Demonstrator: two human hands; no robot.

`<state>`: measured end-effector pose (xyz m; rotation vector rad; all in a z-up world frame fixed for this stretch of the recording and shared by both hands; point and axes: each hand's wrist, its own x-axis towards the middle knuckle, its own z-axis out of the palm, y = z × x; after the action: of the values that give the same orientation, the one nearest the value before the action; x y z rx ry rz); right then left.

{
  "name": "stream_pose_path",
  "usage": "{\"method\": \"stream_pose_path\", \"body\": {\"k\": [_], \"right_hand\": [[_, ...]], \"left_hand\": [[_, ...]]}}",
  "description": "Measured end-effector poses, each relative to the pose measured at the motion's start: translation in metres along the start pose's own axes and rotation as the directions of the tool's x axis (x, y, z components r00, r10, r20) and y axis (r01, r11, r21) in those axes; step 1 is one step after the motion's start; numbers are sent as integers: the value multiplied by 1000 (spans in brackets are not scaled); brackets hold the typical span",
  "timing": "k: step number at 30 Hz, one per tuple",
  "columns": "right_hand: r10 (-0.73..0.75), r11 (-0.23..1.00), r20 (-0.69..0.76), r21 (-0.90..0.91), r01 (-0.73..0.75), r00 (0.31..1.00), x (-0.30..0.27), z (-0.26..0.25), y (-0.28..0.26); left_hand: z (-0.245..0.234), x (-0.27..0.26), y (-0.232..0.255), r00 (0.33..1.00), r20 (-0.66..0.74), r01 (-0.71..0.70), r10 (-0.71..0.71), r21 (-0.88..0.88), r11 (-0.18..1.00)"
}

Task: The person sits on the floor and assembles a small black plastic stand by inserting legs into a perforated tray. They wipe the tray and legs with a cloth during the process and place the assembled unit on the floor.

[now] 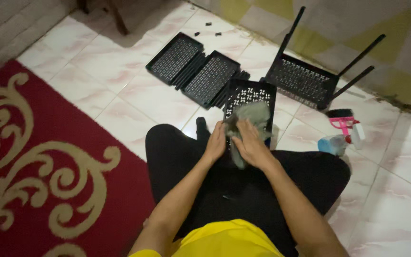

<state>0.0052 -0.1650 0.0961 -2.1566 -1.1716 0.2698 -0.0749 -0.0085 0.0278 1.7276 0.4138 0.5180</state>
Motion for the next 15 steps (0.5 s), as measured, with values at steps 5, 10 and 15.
{"method": "stream_pose_path", "body": {"k": [5,10,15], "right_hand": [[125,925,-239,-323,-200,963,55,3,5],[117,923,-100,-357,-145,988,50,13,-22],[-151,966,198,-176,187,969,-27,10,-46]], "left_hand": [[-11,-26,26,994,73,73,-77,63,995],[-16,-8,23,996,58,-73,67,99,992],[-16,20,3,986,-138,-91,90,1,996]]}}
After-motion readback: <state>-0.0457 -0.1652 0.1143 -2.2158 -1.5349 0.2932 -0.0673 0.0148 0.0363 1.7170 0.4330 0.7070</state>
